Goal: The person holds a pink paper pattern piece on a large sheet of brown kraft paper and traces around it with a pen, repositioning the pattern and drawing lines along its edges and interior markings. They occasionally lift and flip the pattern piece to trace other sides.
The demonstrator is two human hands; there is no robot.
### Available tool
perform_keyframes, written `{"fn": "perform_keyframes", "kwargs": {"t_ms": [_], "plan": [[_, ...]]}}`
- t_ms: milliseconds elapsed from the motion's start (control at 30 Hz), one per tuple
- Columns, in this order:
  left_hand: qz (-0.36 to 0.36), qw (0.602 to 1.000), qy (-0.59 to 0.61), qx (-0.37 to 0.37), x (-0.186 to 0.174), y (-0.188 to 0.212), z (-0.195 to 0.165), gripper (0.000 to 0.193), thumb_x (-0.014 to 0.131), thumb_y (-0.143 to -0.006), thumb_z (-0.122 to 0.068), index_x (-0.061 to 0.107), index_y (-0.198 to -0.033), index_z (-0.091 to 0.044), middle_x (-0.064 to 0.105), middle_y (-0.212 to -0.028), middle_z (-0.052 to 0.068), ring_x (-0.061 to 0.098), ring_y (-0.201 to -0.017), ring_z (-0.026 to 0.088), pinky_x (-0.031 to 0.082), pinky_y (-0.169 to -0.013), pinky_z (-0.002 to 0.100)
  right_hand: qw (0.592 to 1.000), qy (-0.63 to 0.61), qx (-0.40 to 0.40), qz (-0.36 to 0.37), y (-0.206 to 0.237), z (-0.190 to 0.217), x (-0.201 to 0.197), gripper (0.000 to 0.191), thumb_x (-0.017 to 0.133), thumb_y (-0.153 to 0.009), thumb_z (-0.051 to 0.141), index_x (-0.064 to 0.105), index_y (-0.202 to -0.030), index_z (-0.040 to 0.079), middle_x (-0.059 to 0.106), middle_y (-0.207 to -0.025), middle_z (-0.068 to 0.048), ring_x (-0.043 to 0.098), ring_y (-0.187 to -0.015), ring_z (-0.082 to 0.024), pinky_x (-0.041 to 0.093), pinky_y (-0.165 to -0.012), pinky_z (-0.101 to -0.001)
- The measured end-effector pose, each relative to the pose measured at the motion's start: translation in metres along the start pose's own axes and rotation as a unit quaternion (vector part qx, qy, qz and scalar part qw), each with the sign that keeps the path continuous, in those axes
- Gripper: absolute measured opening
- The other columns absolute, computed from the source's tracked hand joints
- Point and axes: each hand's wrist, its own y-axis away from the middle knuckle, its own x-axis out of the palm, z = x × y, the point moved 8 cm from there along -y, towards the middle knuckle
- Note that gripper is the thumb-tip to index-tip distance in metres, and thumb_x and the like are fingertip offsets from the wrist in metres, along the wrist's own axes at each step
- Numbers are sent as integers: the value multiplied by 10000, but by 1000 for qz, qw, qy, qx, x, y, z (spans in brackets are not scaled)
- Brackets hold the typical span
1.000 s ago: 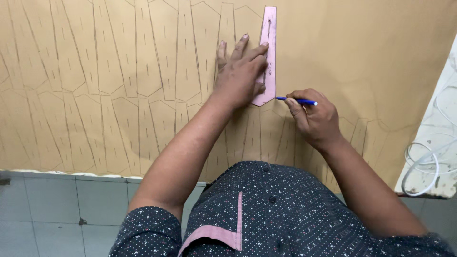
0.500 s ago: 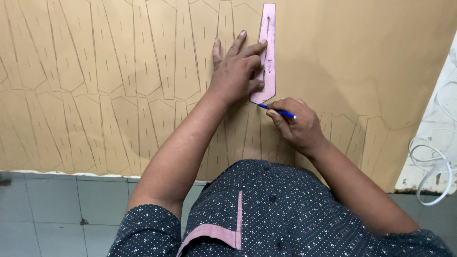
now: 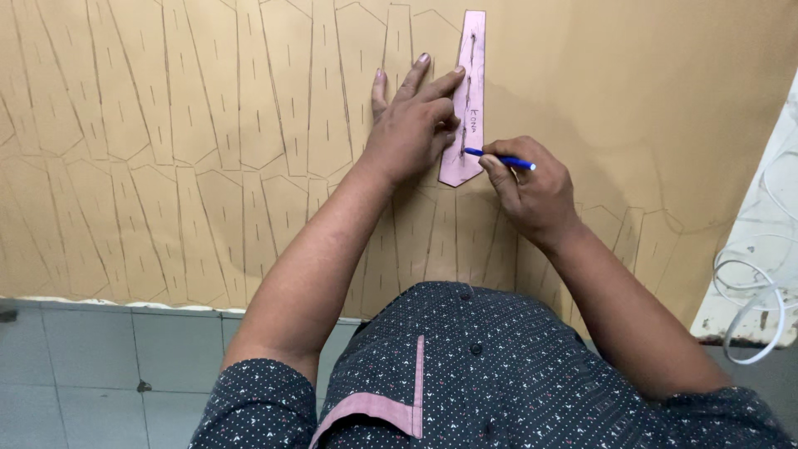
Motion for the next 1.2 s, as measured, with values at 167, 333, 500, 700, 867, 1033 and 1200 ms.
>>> {"fn": "perform_keyframes", "kwargs": {"t_ms": [167, 333, 500, 700, 867, 1033, 1200], "plan": [[2, 1000, 11, -6, 0, -1, 1, 94, 801, -829, -257, 723, -856, -213, 457, -1568, -119, 241, -1539, 269, 0, -1199, 699, 997, 62, -41, 15, -8, 2, 4, 89, 725, -1041, 126, 702, -1041, 40, 703, -954, -118, 689, -822, -276, 553, -736, -373], [-1, 1000, 14, 0, -2, -1, 0, 113, 807, -831, -275, 717, -842, -208, 460, -1565, -117, 241, -1538, 278, 4, -1195, 703, 995, 84, -41, 17, -30, -8, 8, 144, 731, -1056, 168, 702, -1058, 27, 703, -947, -130, 690, -780, -268, 554, -705, -370], [15, 999, 26, -14, -1, -1, 0, 129, 808, -811, -272, 705, -826, -195, 456, -1563, -118, 236, -1538, 285, 8, -1189, 701, 997, 74, -30, -19, -53, -19, 1, 139, 702, -1107, 173, 710, -1093, 35, 712, -940, -112, 699, -809, -263, 557, -739, -367], [10, 1000, 29, -8, -4, 0, -1, 101, 801, -814, -249, 714, -819, -199, 466, -1555, -111, 243, -1534, 294, 1, -1183, 710, 999, 39, 9, -2, -64, -31, -1, 156, 703, -1094, 177, 705, -1081, 22, 708, -878, -99, 699, -778, -247, 546, -724, -362], [10, 999, 37, -8, -5, 0, -1, 105, 802, -818, -247, 715, -840, -193, 466, -1560, -114, 243, -1539, 293, -1, -1184, 711, 994, 86, -57, -21, -79, -29, 0, 143, 709, -1113, 157, 702, -1092, 16, 711, -913, -110, 697, -805, -257, 548, -734, -358], [12, 999, 42, -10, -5, 0, -1, 106, 805, -809, -245, 719, -851, -201, 457, -1565, -115, 235, -1540, 294, -10, -1182, 711, 998, 50, -28, -40, -100, -46, -2, 120, 694, -1104, 130, 700, -1083, 12, 708, -850, -101, 703, -750, -243, 545, -705, -352], [18, 999, 48, -13, -3, 1, 1, 119, 810, -818, -260, 715, -853, -197, 448, -1576, -120, 225, -1550, 286, -17, -1186, 708, 999, 17, -19, -41, -109, -54, -2, 131, 702, -1137, 151, 700, -1118, 22, 727, -916, -87, 735, -789, -214, 562, -721, -327]]}}
